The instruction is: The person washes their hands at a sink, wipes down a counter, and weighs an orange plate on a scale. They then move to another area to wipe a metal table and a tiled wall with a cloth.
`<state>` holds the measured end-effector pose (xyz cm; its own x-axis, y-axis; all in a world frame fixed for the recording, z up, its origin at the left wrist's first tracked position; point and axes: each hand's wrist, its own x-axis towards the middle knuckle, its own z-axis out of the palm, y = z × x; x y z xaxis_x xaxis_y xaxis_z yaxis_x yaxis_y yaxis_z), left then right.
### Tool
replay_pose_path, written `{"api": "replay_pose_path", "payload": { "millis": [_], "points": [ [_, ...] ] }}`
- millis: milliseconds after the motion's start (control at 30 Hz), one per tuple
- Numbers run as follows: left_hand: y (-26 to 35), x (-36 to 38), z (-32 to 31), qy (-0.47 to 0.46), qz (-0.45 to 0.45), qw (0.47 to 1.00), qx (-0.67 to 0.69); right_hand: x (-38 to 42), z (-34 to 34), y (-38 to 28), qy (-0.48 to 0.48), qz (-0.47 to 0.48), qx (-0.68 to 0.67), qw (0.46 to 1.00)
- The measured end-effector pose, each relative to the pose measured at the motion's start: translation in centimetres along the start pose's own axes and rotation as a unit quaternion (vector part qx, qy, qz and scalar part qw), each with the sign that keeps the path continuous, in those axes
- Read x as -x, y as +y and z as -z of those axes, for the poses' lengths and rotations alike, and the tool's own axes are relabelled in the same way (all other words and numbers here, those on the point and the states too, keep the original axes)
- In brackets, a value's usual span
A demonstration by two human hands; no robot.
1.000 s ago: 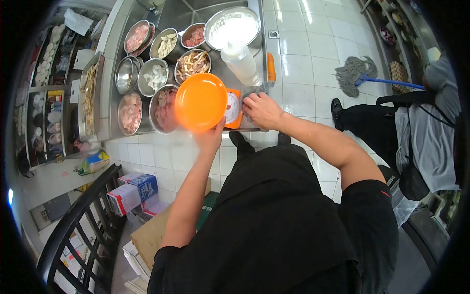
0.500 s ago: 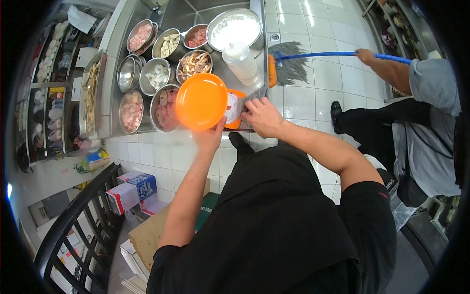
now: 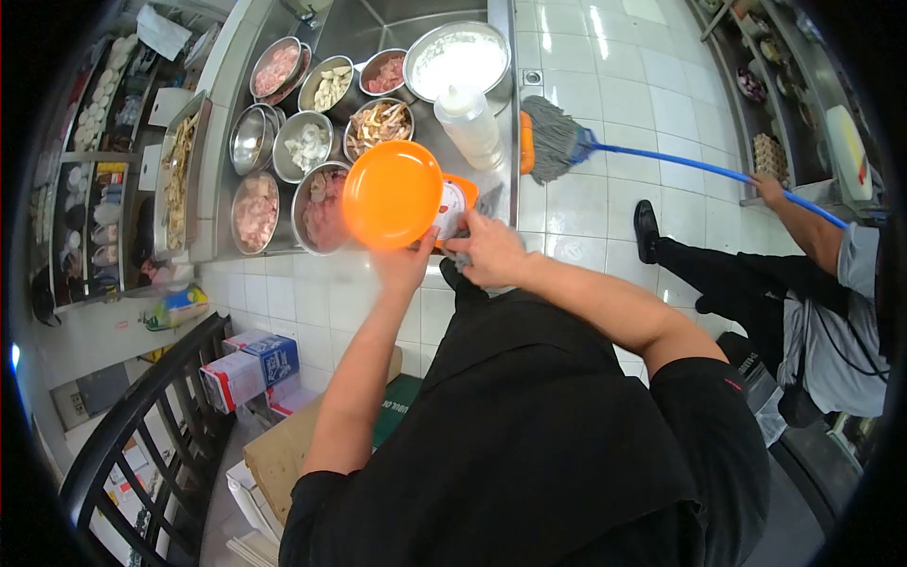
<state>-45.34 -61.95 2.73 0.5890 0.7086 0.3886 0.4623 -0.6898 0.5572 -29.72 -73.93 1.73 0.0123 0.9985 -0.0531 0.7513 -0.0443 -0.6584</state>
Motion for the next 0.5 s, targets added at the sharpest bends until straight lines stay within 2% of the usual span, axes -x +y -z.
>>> {"api": "replay_pose_path", "payload": {
  "millis": [167, 233, 300, 333, 367, 400, 433, 467, 500],
  "points": [
    [-0.6, -0.4, 0.2, -0.031, -0.018, 0.999, 0.002, 0.3, -2.6, -1.7, 0.005, -0.006, 0.030, 1.000],
    [-0.7, -0.7, 0.1, -0.027, -0.040, 0.999, -0.007, 0.6, -1.1, -0.6, -0.031, 0.005, -0.047, 0.998],
    [-0.3, -0.6, 0.1, -0.020, -0.039, 0.999, 0.011, 1.4, -0.1, 0.3, -0.017, 0.004, -0.082, 0.996],
    [-0.1, -0.8, 0.1, -0.016, -0.037, 0.999, 0.011, 1.7, 0.8, 0.7, 0.002, -0.045, -0.088, 0.995],
    [0.4, -1.2, 0.3, 0.003, -0.077, 0.997, -0.017, 2.0, 1.4, 1.1, 0.022, -0.095, -0.094, 0.991],
    [0.5, -1.3, 0.4, 0.020, -0.116, 0.992, -0.045, 2.2, 1.6, 2.0, 0.020, -0.093, -0.094, 0.991],
    [0.3, -1.3, 0.2, 0.022, -0.115, 0.992, -0.046, 2.2, 1.9, 3.1, 0.034, -0.153, -0.125, 0.980],
    [-0.1, -1.1, -0.1, -0.017, -0.077, 0.997, 0.008, 2.0, 2.5, 3.5, 0.049, -0.212, -0.155, 0.964],
    [-0.5, -1.0, -0.4, -0.055, -0.040, 0.996, 0.062, 2.0, 2.9, 3.8, 0.049, -0.212, -0.155, 0.964]
  ]
}}
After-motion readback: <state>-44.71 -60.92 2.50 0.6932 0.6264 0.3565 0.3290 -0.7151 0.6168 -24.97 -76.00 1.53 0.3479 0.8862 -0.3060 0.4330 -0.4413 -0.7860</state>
